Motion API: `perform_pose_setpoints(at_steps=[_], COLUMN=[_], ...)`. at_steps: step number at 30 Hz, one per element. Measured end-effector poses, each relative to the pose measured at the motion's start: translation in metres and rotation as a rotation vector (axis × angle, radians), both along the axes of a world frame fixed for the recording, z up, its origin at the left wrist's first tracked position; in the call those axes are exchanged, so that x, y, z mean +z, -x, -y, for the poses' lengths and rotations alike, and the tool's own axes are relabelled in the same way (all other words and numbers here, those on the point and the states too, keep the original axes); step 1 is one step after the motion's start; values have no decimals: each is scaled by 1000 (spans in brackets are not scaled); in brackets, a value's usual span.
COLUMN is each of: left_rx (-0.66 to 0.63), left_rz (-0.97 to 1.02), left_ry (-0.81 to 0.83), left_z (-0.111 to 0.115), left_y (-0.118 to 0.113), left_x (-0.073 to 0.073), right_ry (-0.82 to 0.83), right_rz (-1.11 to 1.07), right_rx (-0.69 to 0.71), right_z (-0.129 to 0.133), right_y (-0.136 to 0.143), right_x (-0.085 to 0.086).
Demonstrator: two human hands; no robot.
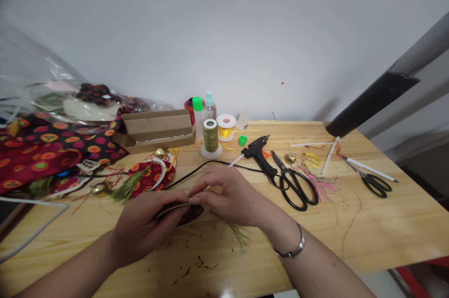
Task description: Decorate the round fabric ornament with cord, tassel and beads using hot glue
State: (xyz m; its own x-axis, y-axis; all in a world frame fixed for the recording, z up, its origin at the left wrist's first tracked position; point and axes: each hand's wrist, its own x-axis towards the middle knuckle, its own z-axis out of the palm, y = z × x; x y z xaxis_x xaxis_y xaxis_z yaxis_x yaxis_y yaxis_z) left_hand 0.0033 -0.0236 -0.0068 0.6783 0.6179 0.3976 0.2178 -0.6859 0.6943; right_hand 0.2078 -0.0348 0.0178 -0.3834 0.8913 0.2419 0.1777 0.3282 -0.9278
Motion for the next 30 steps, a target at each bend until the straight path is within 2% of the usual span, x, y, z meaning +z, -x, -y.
perform_pose_setpoints(at_steps=[18,24,30], left_rx=[-8,-19,-36], left_rz=[6,-62,-19], left_ry=[-11,32,56], left_z=[0,0,1], left_y=[0,1,0], left_x=[-3,-3,-4], right_ry=[70,2,-59], right_rz=[17,47,92], right_rx=[8,20,8], right_z=[0,-1,1], right_y=[-1,-3,-2], right_x=[1,2,4])
